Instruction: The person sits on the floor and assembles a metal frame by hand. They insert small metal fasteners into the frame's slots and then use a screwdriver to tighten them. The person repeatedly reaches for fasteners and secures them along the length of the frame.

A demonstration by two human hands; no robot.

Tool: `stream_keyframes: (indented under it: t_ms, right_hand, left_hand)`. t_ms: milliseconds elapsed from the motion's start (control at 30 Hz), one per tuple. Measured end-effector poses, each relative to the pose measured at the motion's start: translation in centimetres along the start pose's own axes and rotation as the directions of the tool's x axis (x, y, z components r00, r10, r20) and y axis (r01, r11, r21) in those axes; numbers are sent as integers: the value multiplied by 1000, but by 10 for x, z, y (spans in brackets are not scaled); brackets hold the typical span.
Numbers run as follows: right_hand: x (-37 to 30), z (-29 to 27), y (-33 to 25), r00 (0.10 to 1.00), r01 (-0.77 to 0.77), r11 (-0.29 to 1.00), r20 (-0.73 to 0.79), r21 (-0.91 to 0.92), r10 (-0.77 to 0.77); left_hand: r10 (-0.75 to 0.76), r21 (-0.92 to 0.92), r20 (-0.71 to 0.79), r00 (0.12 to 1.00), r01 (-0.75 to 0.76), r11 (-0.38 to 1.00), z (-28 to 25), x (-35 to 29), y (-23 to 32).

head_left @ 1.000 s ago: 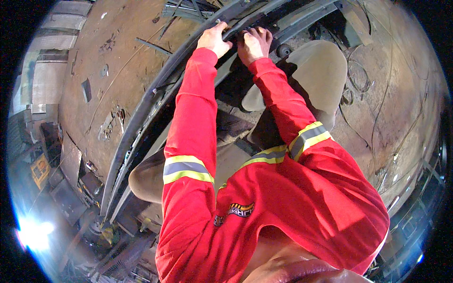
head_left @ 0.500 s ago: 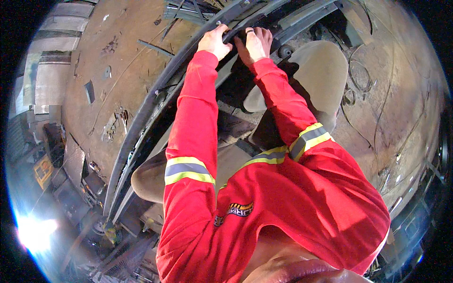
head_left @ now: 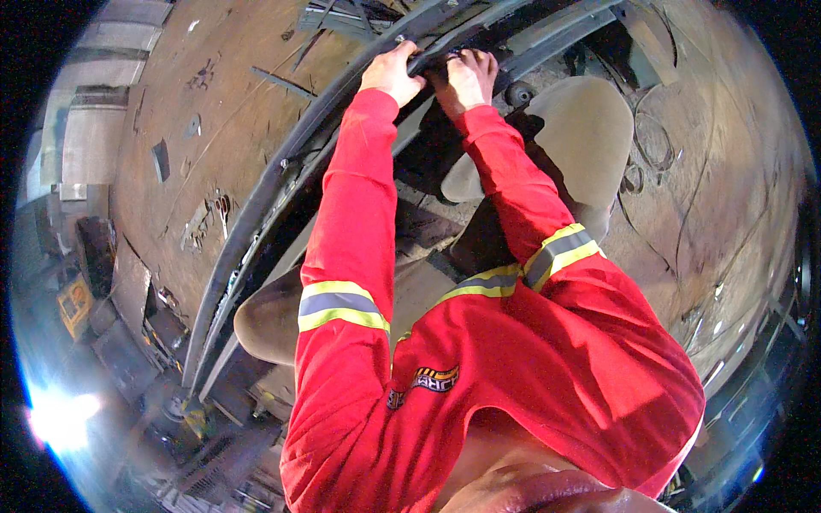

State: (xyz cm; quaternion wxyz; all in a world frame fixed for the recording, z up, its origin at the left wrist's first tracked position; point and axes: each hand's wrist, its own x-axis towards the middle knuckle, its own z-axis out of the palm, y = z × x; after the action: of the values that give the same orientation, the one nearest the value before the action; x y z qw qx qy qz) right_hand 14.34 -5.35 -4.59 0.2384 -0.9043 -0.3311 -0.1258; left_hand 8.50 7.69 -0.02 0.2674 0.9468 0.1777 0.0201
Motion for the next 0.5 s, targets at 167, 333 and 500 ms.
stream_keyframes:
  t_ms: [167,333,500]
  right_hand:
    - [14,-2,11,989,126,988,83,-91,-118]
    - [14,17,24,968,161,985,-186,-68,-171]
    - [6,17,17,995,87,995,51,-48,-84]
  left_hand:
    - [96,39,-81,992,-94,995,10,0,-8]
    - [-9,113,-21,1000,11,993,-3,-7,14]
    - [116,12,-220,969,-116,993,-11,-41,0]
